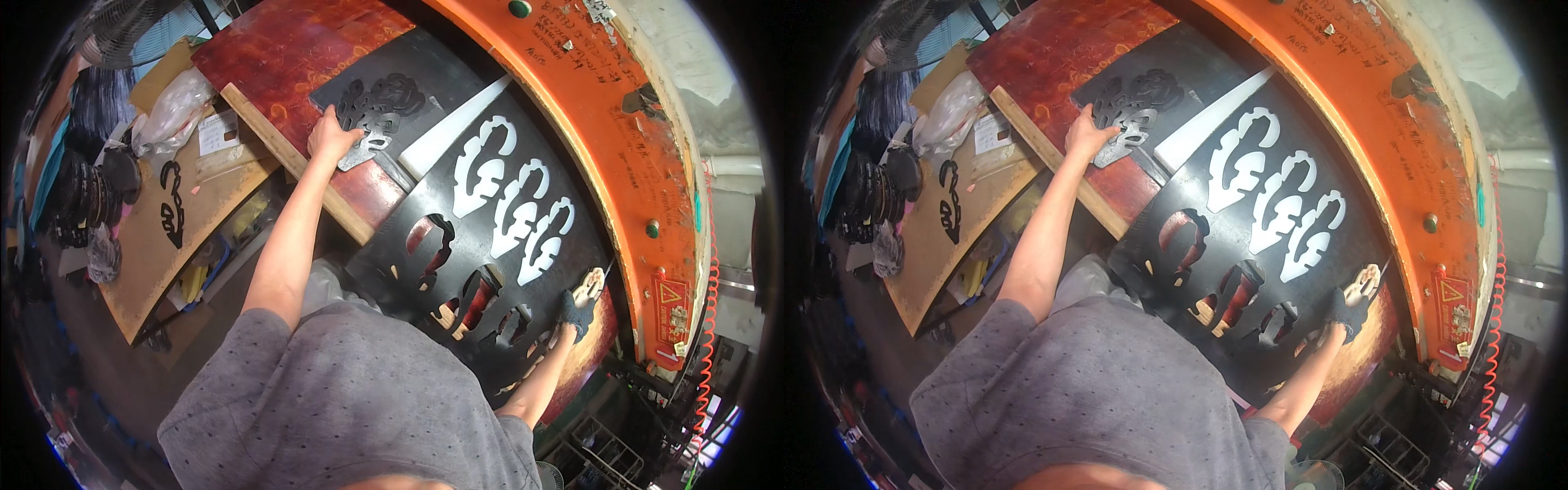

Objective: The person operates a hydraulic die-cutting machine to cut shapes from black material. They place a white board and a black sheet on the machine bed, lower the press, then remove the cut pieces and discard the offcuts.

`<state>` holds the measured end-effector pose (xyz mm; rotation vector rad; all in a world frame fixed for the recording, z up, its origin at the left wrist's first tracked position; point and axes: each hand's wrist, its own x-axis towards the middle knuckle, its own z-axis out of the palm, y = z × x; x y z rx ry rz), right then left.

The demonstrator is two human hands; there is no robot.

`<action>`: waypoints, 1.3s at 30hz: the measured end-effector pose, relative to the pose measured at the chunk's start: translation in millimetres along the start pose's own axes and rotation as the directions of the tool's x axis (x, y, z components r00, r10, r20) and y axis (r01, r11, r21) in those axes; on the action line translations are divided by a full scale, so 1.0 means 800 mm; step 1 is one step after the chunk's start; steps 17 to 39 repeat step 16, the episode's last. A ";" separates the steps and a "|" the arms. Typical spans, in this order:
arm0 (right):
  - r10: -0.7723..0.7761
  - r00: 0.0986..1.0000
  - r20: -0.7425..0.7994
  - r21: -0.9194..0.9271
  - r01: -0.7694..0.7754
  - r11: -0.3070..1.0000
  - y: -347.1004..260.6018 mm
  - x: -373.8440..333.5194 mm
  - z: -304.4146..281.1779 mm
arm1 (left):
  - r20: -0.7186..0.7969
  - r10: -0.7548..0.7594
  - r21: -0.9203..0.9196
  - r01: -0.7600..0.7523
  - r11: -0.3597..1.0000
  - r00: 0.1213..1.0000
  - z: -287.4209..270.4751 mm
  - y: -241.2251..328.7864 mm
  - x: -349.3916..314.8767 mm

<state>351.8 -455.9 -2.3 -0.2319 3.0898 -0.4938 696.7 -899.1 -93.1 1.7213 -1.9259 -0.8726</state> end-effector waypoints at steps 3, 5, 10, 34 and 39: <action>0.220 0.958 0.186 -0.175 -0.188 0.966 -0.002 0.009 -0.015 | 0.156 -0.002 -0.206 0.034 0.978 0.988 0.011 -0.013 0.022; 0.186 0.977 0.102 -0.144 -0.170 0.975 0.021 0.014 -0.008 | 0.124 0.051 -0.280 -0.014 0.960 0.991 0.025 -0.021 0.036; 0.103 0.994 0.046 0.203 -0.111 0.973 0.108 0.048 0.008 | 0.088 0.035 -0.620 0.027 0.784 0.995 -0.008 -0.078 0.095; 0.129 0.980 0.149 0.792 -0.196 0.578 0.255 0.016 -0.024 | -0.020 0.124 -0.165 -0.126 0.978 0.992 -0.032 -0.118 0.194; 0.129 0.980 0.149 0.792 -0.196 0.578 0.255 0.016 -0.024 | -0.020 0.124 -0.165 -0.126 0.978 0.992 -0.032 -0.118 0.194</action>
